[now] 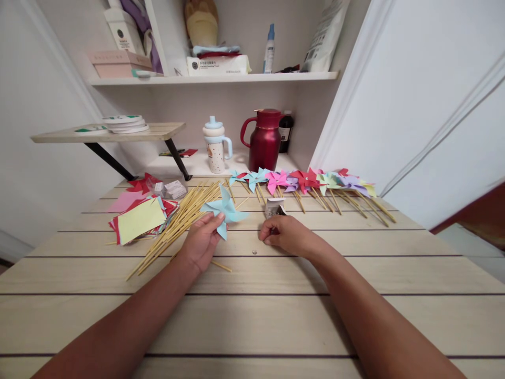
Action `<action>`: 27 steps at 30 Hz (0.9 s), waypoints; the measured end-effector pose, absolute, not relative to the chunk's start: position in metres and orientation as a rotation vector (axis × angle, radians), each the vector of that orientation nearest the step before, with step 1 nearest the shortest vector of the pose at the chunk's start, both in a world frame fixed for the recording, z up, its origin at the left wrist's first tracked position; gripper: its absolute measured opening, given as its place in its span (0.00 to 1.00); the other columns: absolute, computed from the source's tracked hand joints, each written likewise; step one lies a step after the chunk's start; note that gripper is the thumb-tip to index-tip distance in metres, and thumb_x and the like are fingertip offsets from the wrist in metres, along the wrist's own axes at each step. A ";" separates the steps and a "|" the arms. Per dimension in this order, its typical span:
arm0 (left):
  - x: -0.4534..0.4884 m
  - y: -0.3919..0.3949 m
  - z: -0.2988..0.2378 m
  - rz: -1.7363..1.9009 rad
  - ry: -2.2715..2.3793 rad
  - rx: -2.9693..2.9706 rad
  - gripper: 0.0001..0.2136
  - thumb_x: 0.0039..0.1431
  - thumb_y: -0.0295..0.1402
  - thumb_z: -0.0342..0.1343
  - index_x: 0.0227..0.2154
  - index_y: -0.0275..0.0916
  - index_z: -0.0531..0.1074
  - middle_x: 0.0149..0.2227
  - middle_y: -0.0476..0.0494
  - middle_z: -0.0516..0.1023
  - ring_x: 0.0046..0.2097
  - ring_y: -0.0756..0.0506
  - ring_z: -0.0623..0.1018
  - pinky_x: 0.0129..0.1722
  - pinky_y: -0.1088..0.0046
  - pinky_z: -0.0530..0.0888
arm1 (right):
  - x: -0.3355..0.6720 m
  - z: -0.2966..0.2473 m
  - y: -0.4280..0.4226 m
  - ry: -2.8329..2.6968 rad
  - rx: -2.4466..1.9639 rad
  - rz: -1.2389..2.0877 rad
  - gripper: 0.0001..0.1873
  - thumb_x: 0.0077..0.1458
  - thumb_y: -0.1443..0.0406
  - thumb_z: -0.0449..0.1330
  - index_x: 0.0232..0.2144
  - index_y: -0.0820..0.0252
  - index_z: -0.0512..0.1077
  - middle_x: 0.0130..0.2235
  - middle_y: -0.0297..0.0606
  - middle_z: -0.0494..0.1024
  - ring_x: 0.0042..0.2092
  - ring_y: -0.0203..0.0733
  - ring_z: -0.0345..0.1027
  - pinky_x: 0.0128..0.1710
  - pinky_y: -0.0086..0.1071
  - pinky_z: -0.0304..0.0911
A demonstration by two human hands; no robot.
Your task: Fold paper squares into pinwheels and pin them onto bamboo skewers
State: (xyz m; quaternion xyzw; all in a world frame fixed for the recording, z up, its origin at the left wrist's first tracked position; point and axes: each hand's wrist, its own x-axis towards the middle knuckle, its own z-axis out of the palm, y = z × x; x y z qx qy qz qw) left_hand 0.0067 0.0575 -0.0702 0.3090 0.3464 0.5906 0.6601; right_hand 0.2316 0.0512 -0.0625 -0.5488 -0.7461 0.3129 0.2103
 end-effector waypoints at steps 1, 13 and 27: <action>0.007 0.057 -0.070 1.337 0.784 0.699 0.14 0.36 0.34 0.74 0.27 0.35 0.78 0.28 0.48 0.78 0.29 0.52 0.72 0.33 0.75 0.68 | 0.231 -0.063 0.051 -2.075 -1.525 0.870 0.07 0.45 0.68 0.59 0.28 0.56 0.77 0.31 0.33 0.79 0.34 0.39 0.70 0.35 0.30 0.62; 0.007 0.057 -0.069 1.333 0.801 0.717 0.14 0.37 0.35 0.73 0.26 0.35 0.78 0.28 0.48 0.77 0.29 0.52 0.72 0.32 0.75 0.67 | 0.229 -0.061 0.050 -2.040 -1.546 0.901 0.05 0.44 0.67 0.60 0.27 0.57 0.75 0.29 0.33 0.77 0.32 0.38 0.69 0.32 0.30 0.62; 0.007 0.056 -0.069 1.317 0.808 0.762 0.15 0.37 0.37 0.73 0.27 0.35 0.78 0.27 0.49 0.76 0.28 0.53 0.71 0.32 0.76 0.67 | 0.227 -0.058 0.048 -2.053 -1.542 0.885 0.04 0.43 0.67 0.59 0.24 0.56 0.74 0.26 0.32 0.76 0.30 0.38 0.68 0.31 0.30 0.61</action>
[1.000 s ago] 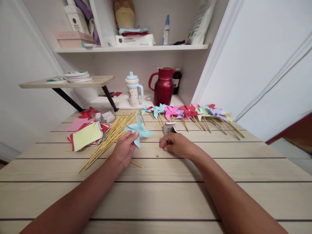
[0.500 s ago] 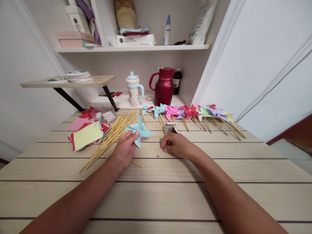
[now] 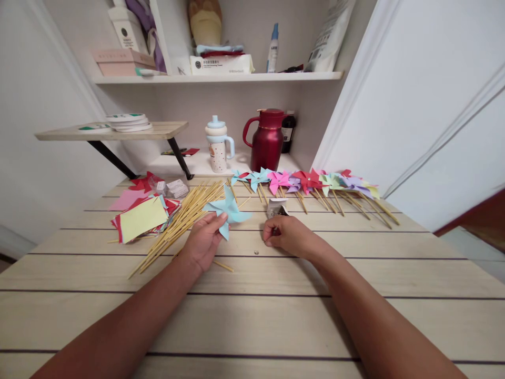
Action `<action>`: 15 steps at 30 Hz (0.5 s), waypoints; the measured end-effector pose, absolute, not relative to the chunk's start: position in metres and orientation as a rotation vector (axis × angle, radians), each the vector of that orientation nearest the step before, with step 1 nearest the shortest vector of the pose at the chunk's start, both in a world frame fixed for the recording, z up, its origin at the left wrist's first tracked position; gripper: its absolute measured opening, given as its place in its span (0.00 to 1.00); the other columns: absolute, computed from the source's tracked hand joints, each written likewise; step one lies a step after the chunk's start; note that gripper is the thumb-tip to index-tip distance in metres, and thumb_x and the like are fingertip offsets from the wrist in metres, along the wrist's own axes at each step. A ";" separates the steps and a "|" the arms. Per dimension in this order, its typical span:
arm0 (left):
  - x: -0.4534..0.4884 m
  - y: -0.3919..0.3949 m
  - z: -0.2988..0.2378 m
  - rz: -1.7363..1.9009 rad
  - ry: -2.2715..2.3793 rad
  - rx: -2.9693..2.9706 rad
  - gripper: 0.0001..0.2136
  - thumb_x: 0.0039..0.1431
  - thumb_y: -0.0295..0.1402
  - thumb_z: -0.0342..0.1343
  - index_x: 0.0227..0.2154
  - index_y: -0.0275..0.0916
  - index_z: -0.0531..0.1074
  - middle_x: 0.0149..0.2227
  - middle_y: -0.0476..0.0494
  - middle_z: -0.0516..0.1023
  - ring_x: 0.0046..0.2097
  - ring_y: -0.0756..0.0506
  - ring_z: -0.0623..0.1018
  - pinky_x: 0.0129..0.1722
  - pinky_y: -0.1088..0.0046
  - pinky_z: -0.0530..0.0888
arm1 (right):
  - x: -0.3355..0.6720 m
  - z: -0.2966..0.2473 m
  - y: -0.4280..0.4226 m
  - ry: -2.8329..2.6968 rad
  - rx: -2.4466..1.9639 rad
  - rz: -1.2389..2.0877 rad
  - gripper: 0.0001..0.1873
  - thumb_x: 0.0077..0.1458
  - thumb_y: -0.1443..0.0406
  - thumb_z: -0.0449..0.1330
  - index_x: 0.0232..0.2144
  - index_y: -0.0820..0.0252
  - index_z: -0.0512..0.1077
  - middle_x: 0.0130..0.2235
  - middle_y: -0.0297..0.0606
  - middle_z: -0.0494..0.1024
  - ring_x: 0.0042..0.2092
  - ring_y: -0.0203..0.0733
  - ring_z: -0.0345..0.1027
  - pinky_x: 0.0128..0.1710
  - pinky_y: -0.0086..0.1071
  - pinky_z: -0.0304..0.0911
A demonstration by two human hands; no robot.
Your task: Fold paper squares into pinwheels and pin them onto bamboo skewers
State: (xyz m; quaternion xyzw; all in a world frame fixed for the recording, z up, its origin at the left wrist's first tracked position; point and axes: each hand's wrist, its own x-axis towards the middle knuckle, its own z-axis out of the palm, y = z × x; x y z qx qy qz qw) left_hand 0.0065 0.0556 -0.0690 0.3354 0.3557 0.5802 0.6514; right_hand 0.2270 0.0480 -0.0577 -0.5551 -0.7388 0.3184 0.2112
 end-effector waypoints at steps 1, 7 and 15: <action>0.007 0.056 -0.069 1.316 0.810 0.764 0.15 0.38 0.37 0.73 0.28 0.35 0.78 0.27 0.49 0.76 0.28 0.53 0.71 0.32 0.76 0.67 | 0.227 -0.058 0.048 -2.053 -1.544 0.880 0.04 0.43 0.68 0.59 0.24 0.56 0.74 0.26 0.31 0.76 0.30 0.38 0.68 0.31 0.30 0.61; 0.007 0.056 -0.072 1.353 0.857 0.792 0.13 0.41 0.36 0.70 0.28 0.35 0.78 0.29 0.48 0.77 0.31 0.51 0.72 0.35 0.76 0.68 | 0.229 -0.060 0.050 -2.017 -1.559 0.813 0.03 0.45 0.67 0.61 0.23 0.55 0.76 0.25 0.30 0.77 0.29 0.38 0.68 0.31 0.31 0.60; 0.008 0.055 -0.072 1.501 0.948 0.864 0.07 0.46 0.34 0.65 0.26 0.36 0.76 0.26 0.51 0.74 0.30 0.51 0.70 0.34 0.76 0.66 | 0.220 -0.043 0.039 -1.669 -1.454 0.719 0.14 0.51 0.52 0.64 0.30 0.56 0.76 0.30 0.34 0.77 0.33 0.41 0.69 0.35 0.34 0.62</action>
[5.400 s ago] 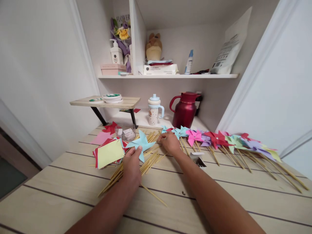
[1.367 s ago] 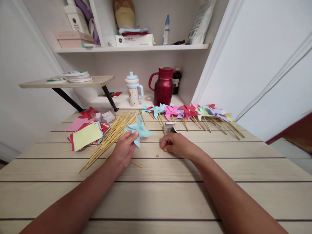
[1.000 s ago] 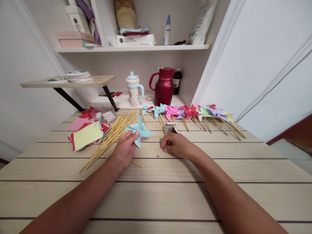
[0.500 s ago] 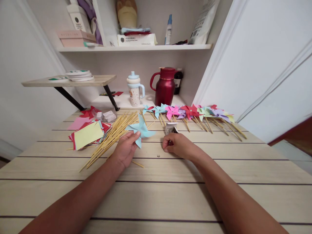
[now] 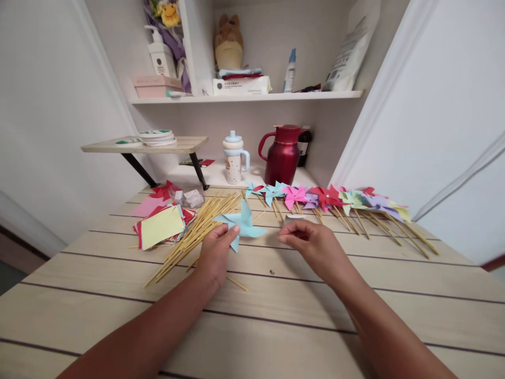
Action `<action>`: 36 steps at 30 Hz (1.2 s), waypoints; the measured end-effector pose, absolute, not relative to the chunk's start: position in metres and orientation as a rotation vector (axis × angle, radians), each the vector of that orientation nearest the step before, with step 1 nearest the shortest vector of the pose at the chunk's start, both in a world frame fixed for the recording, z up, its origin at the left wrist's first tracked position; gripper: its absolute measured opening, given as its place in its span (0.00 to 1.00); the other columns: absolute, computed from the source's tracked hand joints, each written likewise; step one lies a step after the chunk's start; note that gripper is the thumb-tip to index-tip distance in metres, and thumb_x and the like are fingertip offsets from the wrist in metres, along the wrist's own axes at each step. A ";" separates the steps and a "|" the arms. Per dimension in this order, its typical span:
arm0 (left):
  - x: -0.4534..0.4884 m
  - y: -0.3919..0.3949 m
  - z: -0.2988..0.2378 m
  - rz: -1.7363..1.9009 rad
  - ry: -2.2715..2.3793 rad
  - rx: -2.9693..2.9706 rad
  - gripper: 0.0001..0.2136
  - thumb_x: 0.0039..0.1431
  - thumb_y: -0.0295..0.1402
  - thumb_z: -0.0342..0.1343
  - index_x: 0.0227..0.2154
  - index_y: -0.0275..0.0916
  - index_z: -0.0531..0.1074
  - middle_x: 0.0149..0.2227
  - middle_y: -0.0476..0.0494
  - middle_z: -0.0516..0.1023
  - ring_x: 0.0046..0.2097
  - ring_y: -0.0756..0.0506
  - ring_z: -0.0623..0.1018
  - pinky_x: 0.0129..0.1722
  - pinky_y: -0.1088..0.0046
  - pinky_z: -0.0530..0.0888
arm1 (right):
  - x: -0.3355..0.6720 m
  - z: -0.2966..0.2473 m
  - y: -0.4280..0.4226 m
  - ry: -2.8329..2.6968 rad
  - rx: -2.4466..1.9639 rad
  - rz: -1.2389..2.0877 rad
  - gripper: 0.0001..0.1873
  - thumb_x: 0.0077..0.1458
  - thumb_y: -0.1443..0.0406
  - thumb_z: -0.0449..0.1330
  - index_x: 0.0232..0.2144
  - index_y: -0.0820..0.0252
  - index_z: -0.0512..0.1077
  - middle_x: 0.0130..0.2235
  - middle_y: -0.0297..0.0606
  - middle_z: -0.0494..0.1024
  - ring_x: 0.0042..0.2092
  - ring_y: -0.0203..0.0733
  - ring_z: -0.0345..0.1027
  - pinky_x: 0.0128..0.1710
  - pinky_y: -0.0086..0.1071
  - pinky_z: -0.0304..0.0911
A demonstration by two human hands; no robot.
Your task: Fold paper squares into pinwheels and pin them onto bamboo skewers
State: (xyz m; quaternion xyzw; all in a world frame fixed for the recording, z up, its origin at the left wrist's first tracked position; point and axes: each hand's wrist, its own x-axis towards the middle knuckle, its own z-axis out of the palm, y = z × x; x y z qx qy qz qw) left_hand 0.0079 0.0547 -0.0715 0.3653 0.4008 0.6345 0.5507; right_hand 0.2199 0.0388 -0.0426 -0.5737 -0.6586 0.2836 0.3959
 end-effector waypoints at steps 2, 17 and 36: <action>0.009 0.054 -0.071 1.515 0.977 0.871 0.06 0.46 0.34 0.65 0.25 0.36 0.76 0.25 0.51 0.74 0.29 0.51 0.70 0.33 0.76 0.66 | 0.213 -0.037 0.032 -1.588 -1.388 0.736 0.14 0.50 0.51 0.66 0.30 0.55 0.76 0.33 0.35 0.77 0.36 0.43 0.70 0.38 0.36 0.63; 0.017 0.040 -0.063 1.490 1.039 0.980 0.08 0.48 0.36 0.64 0.26 0.37 0.75 0.25 0.50 0.74 0.28 0.51 0.69 0.30 0.76 0.63 | 0.179 -0.033 0.018 -1.549 -1.184 0.530 0.08 0.51 0.55 0.67 0.27 0.51 0.78 0.58 0.37 0.69 0.63 0.55 0.58 0.62 0.50 0.51; 0.024 0.027 -0.054 1.532 1.065 1.114 0.05 0.47 0.33 0.65 0.24 0.38 0.77 0.27 0.48 0.76 0.31 0.48 0.73 0.33 0.73 0.68 | 0.172 -0.032 0.014 -1.672 -1.236 0.567 0.09 0.56 0.55 0.63 0.30 0.52 0.75 0.35 0.34 0.78 0.39 0.44 0.69 0.41 0.35 0.63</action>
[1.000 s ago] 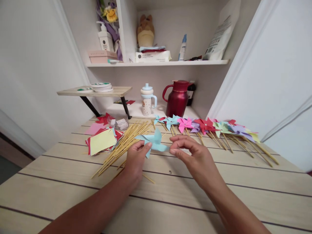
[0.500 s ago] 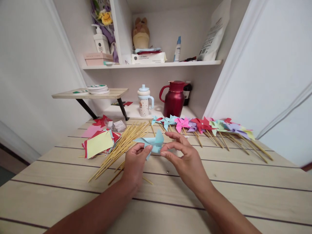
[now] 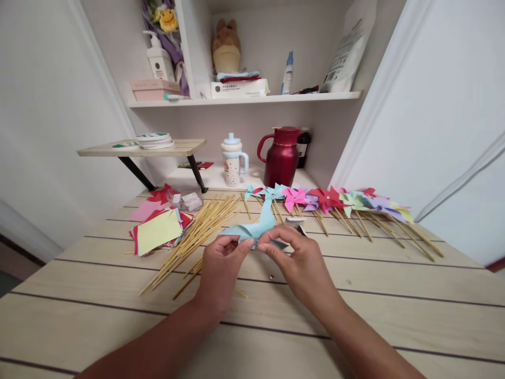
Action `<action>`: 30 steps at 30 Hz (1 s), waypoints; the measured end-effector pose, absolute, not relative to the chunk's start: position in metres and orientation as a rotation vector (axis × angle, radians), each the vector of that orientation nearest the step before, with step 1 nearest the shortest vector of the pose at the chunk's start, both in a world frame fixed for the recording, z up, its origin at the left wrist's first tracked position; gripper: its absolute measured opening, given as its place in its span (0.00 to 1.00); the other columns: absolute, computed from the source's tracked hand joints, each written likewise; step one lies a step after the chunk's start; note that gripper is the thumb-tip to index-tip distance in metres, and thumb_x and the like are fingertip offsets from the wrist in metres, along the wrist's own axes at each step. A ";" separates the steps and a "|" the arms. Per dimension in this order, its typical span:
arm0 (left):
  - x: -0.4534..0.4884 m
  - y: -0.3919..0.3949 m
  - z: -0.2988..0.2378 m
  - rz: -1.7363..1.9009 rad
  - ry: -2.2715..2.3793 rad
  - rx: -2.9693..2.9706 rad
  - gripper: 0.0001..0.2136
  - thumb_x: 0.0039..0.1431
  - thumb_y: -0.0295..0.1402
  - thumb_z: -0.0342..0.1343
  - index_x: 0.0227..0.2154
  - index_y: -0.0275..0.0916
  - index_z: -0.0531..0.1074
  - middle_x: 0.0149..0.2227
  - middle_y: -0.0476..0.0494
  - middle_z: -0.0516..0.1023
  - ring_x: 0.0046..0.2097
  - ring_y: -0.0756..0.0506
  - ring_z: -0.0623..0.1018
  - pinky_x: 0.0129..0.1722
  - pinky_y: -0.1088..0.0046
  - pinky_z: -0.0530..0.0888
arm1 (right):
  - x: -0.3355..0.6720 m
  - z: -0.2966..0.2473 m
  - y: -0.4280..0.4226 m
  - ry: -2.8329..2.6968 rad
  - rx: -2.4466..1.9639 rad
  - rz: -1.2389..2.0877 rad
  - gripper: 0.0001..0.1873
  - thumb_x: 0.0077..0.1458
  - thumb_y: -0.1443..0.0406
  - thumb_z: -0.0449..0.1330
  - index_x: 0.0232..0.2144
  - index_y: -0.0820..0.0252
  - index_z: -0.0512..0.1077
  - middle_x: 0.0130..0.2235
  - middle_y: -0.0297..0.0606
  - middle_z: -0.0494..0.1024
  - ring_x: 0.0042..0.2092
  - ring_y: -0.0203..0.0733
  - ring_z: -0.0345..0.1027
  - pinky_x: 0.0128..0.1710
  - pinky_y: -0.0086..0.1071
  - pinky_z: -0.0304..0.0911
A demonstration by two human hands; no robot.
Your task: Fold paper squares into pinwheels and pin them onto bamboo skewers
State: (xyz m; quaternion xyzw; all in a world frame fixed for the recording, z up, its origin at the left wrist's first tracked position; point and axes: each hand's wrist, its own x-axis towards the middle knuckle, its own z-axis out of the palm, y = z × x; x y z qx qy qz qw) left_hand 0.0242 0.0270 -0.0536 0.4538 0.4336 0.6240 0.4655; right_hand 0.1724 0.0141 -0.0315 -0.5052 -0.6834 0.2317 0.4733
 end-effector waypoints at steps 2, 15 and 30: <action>0.024 0.026 -0.053 1.528 1.081 1.128 0.05 0.48 0.33 0.65 0.24 0.38 0.76 0.27 0.49 0.75 0.31 0.48 0.73 0.33 0.73 0.68 | 0.172 -0.031 0.013 -1.644 -1.257 0.560 0.10 0.55 0.54 0.63 0.30 0.52 0.75 0.35 0.34 0.78 0.39 0.44 0.69 0.38 0.34 0.63; 0.027 0.023 -0.051 1.588 0.982 1.017 0.07 0.48 0.31 0.65 0.30 0.38 0.74 0.30 0.47 0.79 0.33 0.47 0.76 0.37 0.72 0.72 | 0.171 -0.032 0.012 -1.647 -1.250 0.555 0.10 0.55 0.53 0.63 0.30 0.51 0.76 0.34 0.35 0.79 0.38 0.45 0.71 0.40 0.36 0.64; 0.026 0.024 -0.050 1.526 0.979 1.025 0.05 0.47 0.31 0.66 0.29 0.37 0.79 0.29 0.45 0.81 0.33 0.47 0.77 0.37 0.72 0.72 | 0.172 -0.033 0.013 -1.641 -1.284 0.567 0.12 0.56 0.52 0.62 0.31 0.53 0.75 0.35 0.35 0.79 0.38 0.45 0.71 0.41 0.37 0.65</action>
